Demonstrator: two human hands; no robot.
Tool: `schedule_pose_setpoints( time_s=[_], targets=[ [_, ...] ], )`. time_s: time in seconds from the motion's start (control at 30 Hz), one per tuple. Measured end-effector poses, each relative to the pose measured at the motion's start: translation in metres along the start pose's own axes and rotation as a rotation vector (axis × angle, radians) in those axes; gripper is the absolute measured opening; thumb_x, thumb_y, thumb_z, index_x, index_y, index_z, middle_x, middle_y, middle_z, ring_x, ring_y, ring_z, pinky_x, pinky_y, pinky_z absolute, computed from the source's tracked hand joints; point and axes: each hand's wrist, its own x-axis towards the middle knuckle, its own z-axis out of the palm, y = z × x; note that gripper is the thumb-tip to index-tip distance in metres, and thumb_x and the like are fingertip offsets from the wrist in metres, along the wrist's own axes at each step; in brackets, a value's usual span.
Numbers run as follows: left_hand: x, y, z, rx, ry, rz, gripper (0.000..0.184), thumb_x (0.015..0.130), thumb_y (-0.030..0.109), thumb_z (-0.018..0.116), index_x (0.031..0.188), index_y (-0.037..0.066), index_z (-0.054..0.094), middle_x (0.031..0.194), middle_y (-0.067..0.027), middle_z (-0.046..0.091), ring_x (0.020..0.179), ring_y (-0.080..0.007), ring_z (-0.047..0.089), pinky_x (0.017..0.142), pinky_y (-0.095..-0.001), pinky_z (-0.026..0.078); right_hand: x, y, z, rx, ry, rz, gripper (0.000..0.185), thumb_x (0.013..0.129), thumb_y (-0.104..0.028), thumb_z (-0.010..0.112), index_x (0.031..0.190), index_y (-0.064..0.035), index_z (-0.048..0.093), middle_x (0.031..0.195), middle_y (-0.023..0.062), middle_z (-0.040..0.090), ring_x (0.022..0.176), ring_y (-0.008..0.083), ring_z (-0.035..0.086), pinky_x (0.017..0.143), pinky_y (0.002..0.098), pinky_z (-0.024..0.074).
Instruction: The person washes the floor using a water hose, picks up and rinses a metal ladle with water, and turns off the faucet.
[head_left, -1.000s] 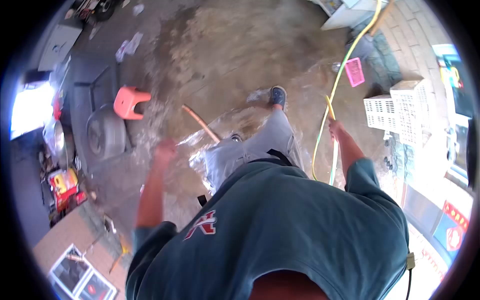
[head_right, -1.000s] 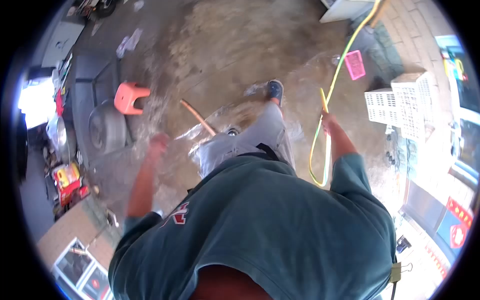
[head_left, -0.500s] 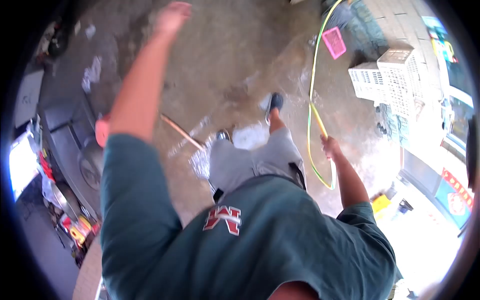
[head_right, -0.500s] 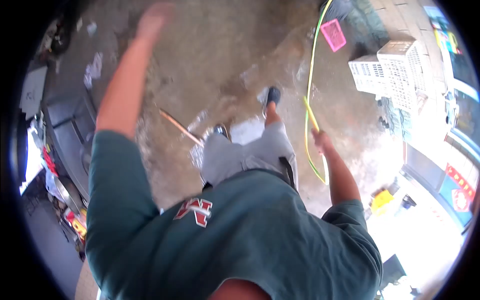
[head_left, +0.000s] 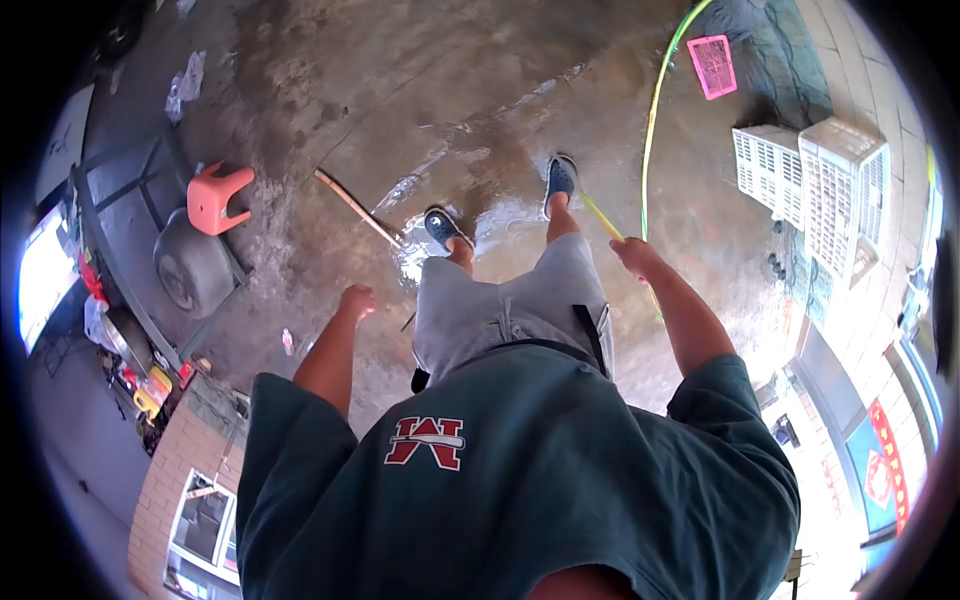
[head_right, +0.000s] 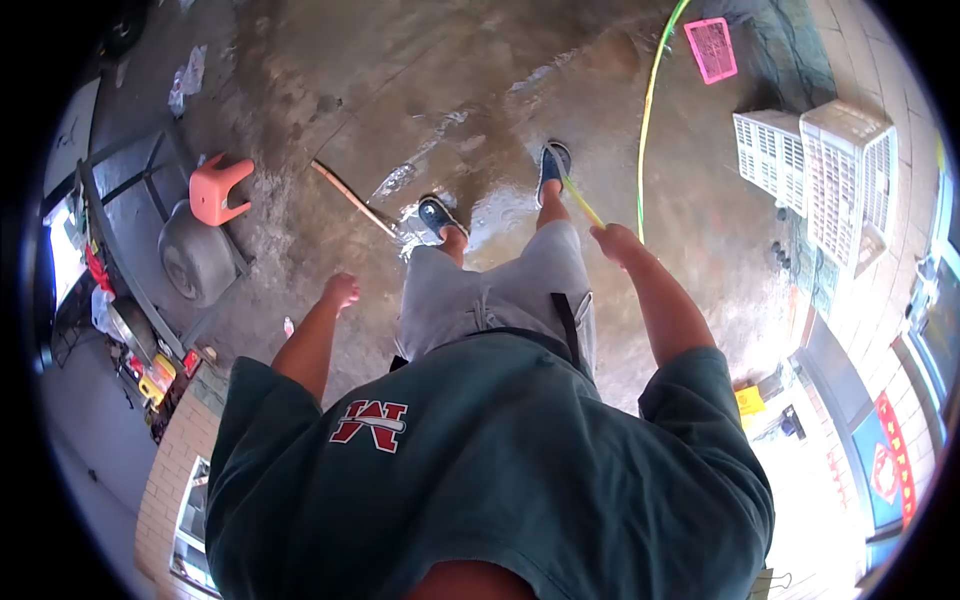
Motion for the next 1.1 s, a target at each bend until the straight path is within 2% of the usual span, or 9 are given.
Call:
schedule_pose_setpoints(
  time_s=[0.03, 0.1, 0.3, 0.47, 0.63, 0.7, 0.8, 0.93, 1.1],
  targets=[
    [-0.028, 0.026, 0.029, 0.208, 0.463, -0.117, 0.014, 0.083, 0.022, 0.05, 0.082, 0.009, 0.054, 0.071, -0.0063, 0.055, 0.062, -0.0166, 0.056, 0.05, -0.0315, 0.044, 0.0, -0.005, -0.002, -0.049, -0.031, 0.0, 0.054, 0.085, -0.047, 0.042, 0.094, 0.0044, 0.056, 0.071, 0.0178, 0.058, 0.056, 0.0293, 0.059, 0.05, 0.0399, 0.0463],
    [-0.057, 0.071, 0.074, 0.054, 0.632, 0.014, 0.015, 0.083, 0.022, 0.05, 0.081, 0.008, 0.054, 0.071, -0.0038, 0.055, 0.061, -0.0139, 0.055, 0.051, -0.028, 0.045, 0.005, -0.012, -0.006, -0.105, -0.038, -0.041, 0.054, 0.085, -0.046, 0.042, 0.089, 0.0055, 0.057, 0.068, 0.0196, 0.057, 0.054, 0.0301, 0.058, 0.049, 0.0407, 0.0458],
    [-0.046, 0.133, 0.174, 0.063, 0.432, 0.368, 0.023, 0.081, 0.025, 0.051, 0.092, 0.005, 0.057, 0.079, -0.0057, 0.06, 0.073, -0.0146, 0.059, 0.065, -0.0264, 0.046, 0.047, -0.022, -0.003, -0.219, -0.04, 0.077, 0.05, 0.084, -0.049, 0.043, 0.074, -0.0013, 0.051, 0.056, 0.0128, 0.049, 0.042, 0.0236, 0.048, 0.037, 0.0376, 0.0394],
    [-0.036, 0.073, 0.208, 0.316, 0.157, 0.6, 0.021, 0.086, 0.017, 0.044, 0.093, 0.001, 0.056, 0.077, -0.0081, 0.061, 0.069, -0.0159, 0.058, 0.066, -0.0282, 0.048, 0.05, -0.042, 0.009, -0.135, -0.025, 0.005, 0.046, 0.083, -0.051, 0.047, 0.064, -0.0088, 0.046, 0.047, 0.0037, 0.038, 0.035, 0.0169, 0.037, 0.036, 0.0354, 0.0329],
    [-0.04, -0.04, 0.129, 0.269, 0.242, 0.387, 0.014, 0.084, 0.016, 0.046, 0.08, 0.004, 0.052, 0.071, -0.0049, 0.055, 0.062, -0.0147, 0.054, 0.057, -0.0298, 0.045, 0.018, -0.08, 0.024, 0.117, -0.069, 0.291, 0.049, 0.081, -0.055, 0.048, 0.059, -0.0118, 0.044, 0.045, -0.0015, 0.03, 0.034, 0.0156, 0.021, 0.04, 0.0317, 0.0228],
    [-0.028, -0.117, 0.075, -0.403, 0.201, 0.281, 0.014, 0.081, 0.018, 0.049, 0.084, 0.005, 0.051, 0.075, -0.0076, 0.055, 0.064, -0.0202, 0.055, 0.055, -0.0333, 0.045, 0.018, -0.079, 0.029, 0.113, -0.035, 0.275, 0.047, 0.081, -0.054, 0.049, 0.059, -0.0123, 0.044, 0.045, -0.0014, 0.029, 0.034, 0.0151, 0.022, 0.039, 0.0325, 0.0236],
    [-0.054, -0.156, 0.012, -0.347, 0.591, -0.205, 0.016, 0.079, 0.026, 0.049, 0.074, 0.011, 0.051, 0.058, -0.0059, 0.046, 0.045, -0.0208, 0.044, 0.042, -0.0344, 0.036, 0.006, -0.09, 0.035, 0.138, -0.02, 0.257, 0.043, 0.085, -0.049, 0.047, 0.067, -0.0108, 0.041, 0.045, -0.0021, 0.026, 0.034, 0.0133, 0.022, 0.037, 0.0327, 0.0232],
    [-0.087, -0.189, -0.076, -0.329, 0.521, -0.163, 0.018, 0.08, 0.021, 0.046, 0.069, 0.009, 0.052, 0.056, -0.0059, 0.044, 0.046, -0.0195, 0.045, 0.042, -0.0338, 0.037, -0.016, -0.118, 0.045, 0.203, 0.061, 0.244, 0.04, 0.087, -0.046, 0.044, 0.072, -0.01, 0.04, 0.045, -0.0023, 0.025, 0.032, 0.013, 0.022, 0.036, 0.0328, 0.0238],
    [-0.124, -0.089, -0.142, -0.195, 0.589, 0.086, 0.018, 0.08, 0.021, 0.048, 0.071, 0.006, 0.053, 0.064, -0.006, 0.052, 0.053, -0.0179, 0.052, 0.044, -0.033, 0.041, -0.029, -0.141, 0.06, 0.306, 0.057, 0.113, 0.043, 0.085, -0.049, 0.046, 0.063, -0.013, 0.042, 0.043, -0.0035, 0.028, 0.031, 0.0115, 0.022, 0.035, 0.0305, 0.0228]
  ],
)
